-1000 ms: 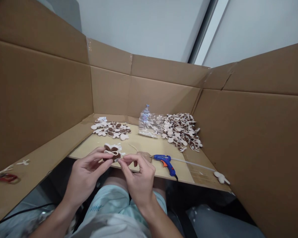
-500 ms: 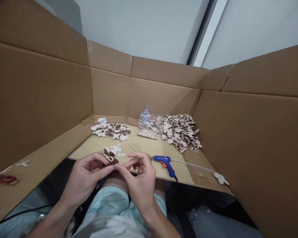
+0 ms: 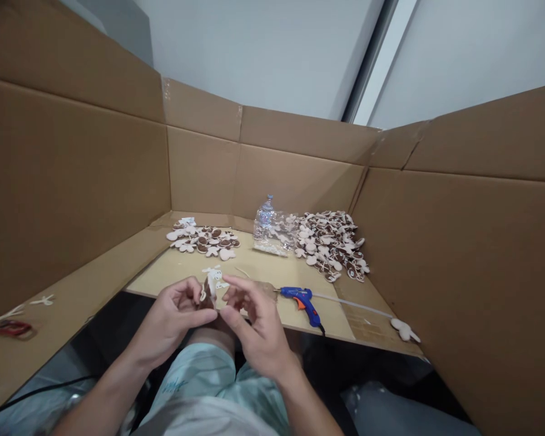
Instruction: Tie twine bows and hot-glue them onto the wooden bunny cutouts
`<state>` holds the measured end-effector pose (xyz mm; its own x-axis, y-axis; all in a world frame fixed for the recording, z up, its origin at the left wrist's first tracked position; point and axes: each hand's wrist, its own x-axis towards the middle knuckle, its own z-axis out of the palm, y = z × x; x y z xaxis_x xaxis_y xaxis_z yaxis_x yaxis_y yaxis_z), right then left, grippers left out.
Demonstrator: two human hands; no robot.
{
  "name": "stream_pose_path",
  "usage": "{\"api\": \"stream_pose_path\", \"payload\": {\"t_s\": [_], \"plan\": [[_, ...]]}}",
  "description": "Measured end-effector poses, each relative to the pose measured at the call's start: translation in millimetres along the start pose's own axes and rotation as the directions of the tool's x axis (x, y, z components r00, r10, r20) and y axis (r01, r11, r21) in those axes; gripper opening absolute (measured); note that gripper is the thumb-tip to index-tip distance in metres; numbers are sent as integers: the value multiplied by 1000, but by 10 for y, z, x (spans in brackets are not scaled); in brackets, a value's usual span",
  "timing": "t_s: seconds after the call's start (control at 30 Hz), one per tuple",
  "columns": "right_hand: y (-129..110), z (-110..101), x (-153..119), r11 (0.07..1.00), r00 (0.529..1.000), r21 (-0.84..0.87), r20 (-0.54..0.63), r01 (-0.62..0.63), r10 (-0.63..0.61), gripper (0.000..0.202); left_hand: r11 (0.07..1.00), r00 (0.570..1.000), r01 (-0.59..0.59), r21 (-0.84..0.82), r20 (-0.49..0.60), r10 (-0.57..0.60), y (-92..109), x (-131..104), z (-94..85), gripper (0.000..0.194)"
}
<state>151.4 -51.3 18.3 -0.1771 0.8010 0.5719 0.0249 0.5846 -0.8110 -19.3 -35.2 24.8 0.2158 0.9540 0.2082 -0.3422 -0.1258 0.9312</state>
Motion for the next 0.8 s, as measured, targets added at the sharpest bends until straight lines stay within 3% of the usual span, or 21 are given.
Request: {"api": "stream_pose_path", "payload": {"t_s": [0.13,0.23,0.33,0.47,0.57,0.63,0.7,0.77,0.8], "plan": [[-9,-46,-55,945,991,-318,126,73,-34,31,996,997,11,86,74,-18,-98,25,36,35],[12,-110,-94,911,993,-411,119,40,10,21,988,991,52,143,113,-69,-161,38,74,34],[26,-210,-130,919,992,-393,91,-41,83,17,976,979,105,192,152,-135,-249,48,91,29],[70,-354,-184,941,957,-306,201,-144,211,18,961,955,180,212,195,-222,-394,63,74,28],[193,-446,-246,952,941,-193,198,-236,273,18,940,926,235,247,238,-294,-445,122,4,36],[293,-527,-271,940,909,-166,249,-299,333,18,908,953,144,394,193,-235,-456,230,-88,28],[360,-658,-252,925,872,-204,319,-321,372,20,777,989,-22,630,126,-75,-479,416,-212,12],[366,-854,-181,914,923,-300,185,-274,337,25,663,994,-85,743,112,2,-536,672,-346,22],[347,-969,-134,894,964,-378,13,-242,266,30,618,995,-94,781,100,25,-578,816,-409,26]]}}
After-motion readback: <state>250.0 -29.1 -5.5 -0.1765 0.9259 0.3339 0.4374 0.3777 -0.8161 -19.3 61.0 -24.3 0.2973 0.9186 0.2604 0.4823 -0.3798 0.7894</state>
